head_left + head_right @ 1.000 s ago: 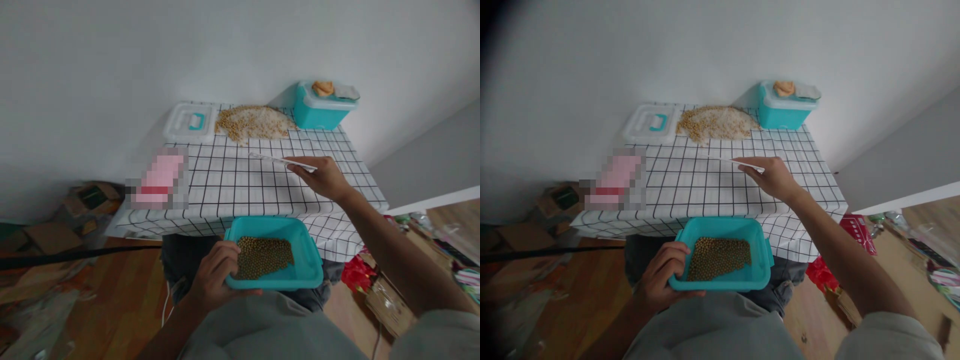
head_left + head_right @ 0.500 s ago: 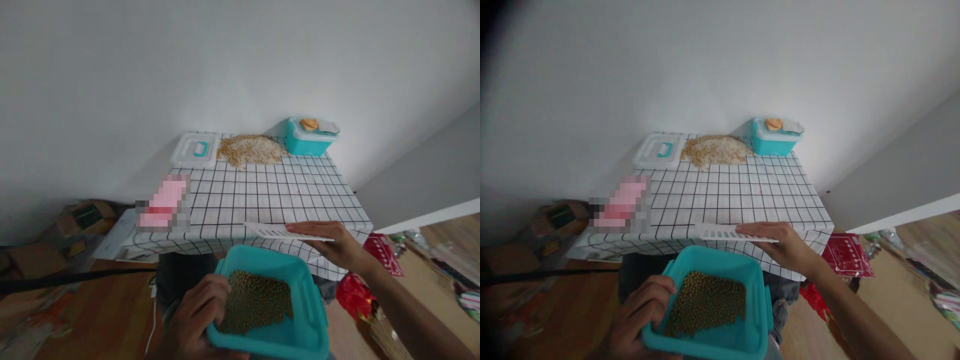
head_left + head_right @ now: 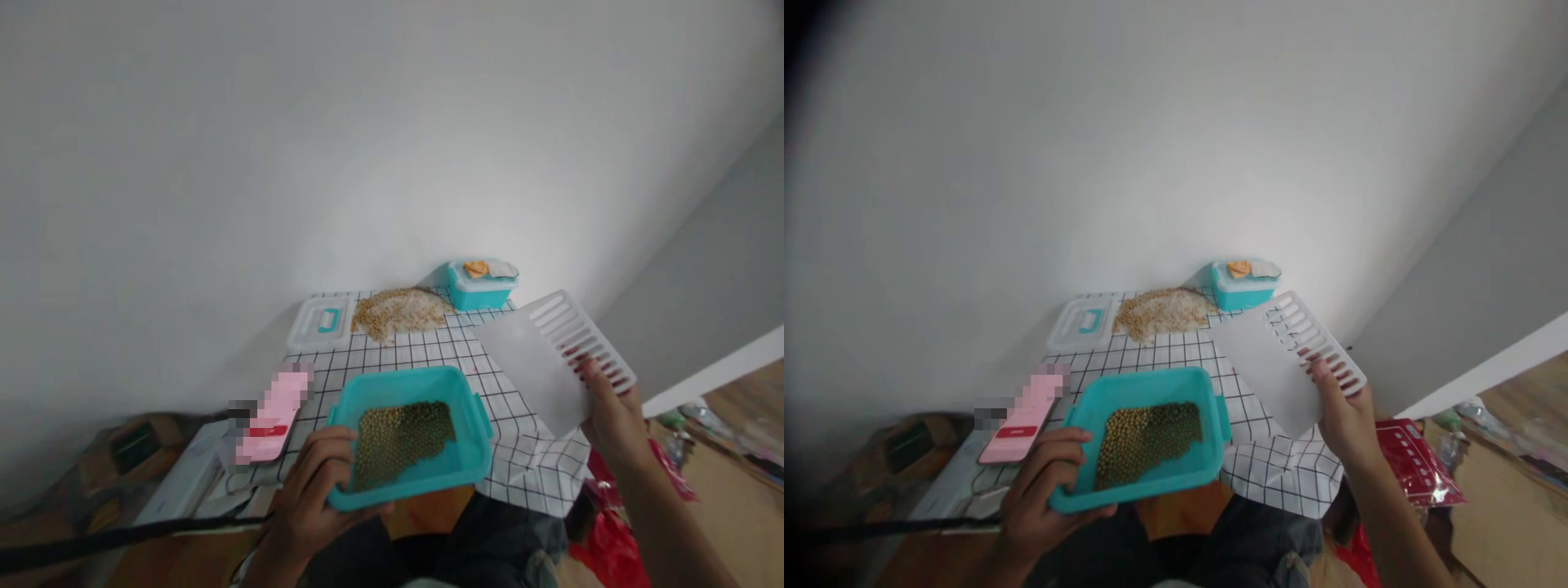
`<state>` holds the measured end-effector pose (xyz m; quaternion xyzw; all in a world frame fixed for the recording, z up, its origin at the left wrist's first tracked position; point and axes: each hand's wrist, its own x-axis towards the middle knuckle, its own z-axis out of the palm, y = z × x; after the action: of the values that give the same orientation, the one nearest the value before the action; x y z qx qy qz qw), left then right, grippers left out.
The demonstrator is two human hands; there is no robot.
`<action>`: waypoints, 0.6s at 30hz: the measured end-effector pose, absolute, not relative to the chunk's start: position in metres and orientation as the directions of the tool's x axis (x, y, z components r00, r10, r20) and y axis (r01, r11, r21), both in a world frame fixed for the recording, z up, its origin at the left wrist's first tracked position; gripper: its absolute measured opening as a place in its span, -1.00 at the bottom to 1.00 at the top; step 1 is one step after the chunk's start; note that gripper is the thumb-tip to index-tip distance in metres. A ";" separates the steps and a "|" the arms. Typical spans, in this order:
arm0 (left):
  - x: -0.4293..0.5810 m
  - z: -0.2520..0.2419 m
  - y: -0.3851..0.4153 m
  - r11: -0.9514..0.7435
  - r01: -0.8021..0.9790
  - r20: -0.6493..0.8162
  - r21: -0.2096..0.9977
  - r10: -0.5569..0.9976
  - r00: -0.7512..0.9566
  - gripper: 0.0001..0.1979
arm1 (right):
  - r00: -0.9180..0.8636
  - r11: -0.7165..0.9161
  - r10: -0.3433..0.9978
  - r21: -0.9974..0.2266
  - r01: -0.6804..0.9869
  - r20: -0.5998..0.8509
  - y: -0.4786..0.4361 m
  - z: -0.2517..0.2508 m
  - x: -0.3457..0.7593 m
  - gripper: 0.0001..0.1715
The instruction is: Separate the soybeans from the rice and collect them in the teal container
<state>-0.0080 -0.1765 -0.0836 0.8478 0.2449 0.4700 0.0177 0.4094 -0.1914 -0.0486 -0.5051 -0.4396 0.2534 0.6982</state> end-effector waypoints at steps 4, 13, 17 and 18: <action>-0.013 -0.101 -0.149 -0.877 0.423 0.808 0.227 0.412 0.421 -0.58 | 0.608 0.302 0.781 -0.939 -0.162 0.146 -0.174 -0.046 0.408 -0.68; -0.021 -0.122 -0.137 -0.847 0.455 0.768 0.275 0.479 0.426 -0.33 | 0.377 0.022 0.926 -0.994 -0.109 -0.021 -0.112 -0.071 0.411 -0.50; -0.029 -0.133 -0.145 -0.728 0.508 0.659 0.460 0.663 0.354 -0.11 | 0.341 0.030 0.939 -0.999 0.032 0.040 -0.072 -0.071 0.389 -0.50; -0.031 -0.137 -0.147 -0.687 0.521 0.646 0.506 0.702 0.299 -0.15 | 0.326 0.032 0.944 -0.996 0.085 0.058 -0.062 -0.069 0.383 -0.49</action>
<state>-0.0313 -0.1468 -0.1365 0.7996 0.3826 0.4519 0.1003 0.3828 -0.0623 -0.0695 -0.5840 -0.4403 0.3784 0.5673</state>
